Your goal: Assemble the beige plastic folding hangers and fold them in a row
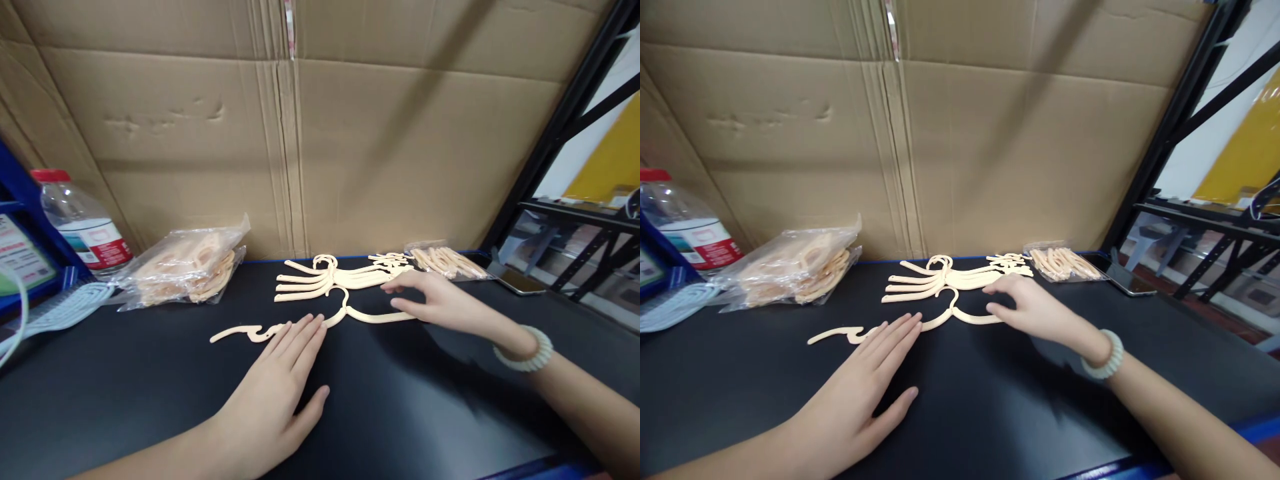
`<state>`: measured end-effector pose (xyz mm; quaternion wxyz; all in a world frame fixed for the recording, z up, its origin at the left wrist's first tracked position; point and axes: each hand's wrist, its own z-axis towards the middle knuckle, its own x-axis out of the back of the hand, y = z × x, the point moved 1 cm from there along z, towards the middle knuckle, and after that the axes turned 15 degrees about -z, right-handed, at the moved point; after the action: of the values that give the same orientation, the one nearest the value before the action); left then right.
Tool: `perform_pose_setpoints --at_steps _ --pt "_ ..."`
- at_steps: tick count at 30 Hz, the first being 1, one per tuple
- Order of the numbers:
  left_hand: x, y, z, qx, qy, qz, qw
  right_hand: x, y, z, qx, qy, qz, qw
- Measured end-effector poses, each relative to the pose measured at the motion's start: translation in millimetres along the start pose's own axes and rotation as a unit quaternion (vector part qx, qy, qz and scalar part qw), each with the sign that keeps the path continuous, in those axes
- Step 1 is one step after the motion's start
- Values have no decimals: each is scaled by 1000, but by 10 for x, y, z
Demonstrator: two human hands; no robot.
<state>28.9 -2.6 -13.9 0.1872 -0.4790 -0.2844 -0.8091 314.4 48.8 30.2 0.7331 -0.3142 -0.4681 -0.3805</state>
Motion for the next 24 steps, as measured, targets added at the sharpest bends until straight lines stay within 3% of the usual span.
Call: perform_pose_setpoints --at_steps 4,9,16,24 --pt "32 57 19 -11 -7 -55 998 202 265 -22 -5 -82 28 996" --pt "76 68 36 -34 -73 -107 991 211 427 -44 -7 -159 6 987" --pt "83 49 44 -24 -99 -107 989 81 426 -35 15 -186 1 982" --pt "74 30 45 -20 -100 -123 987 77 371 -14 -17 -201 17 979"
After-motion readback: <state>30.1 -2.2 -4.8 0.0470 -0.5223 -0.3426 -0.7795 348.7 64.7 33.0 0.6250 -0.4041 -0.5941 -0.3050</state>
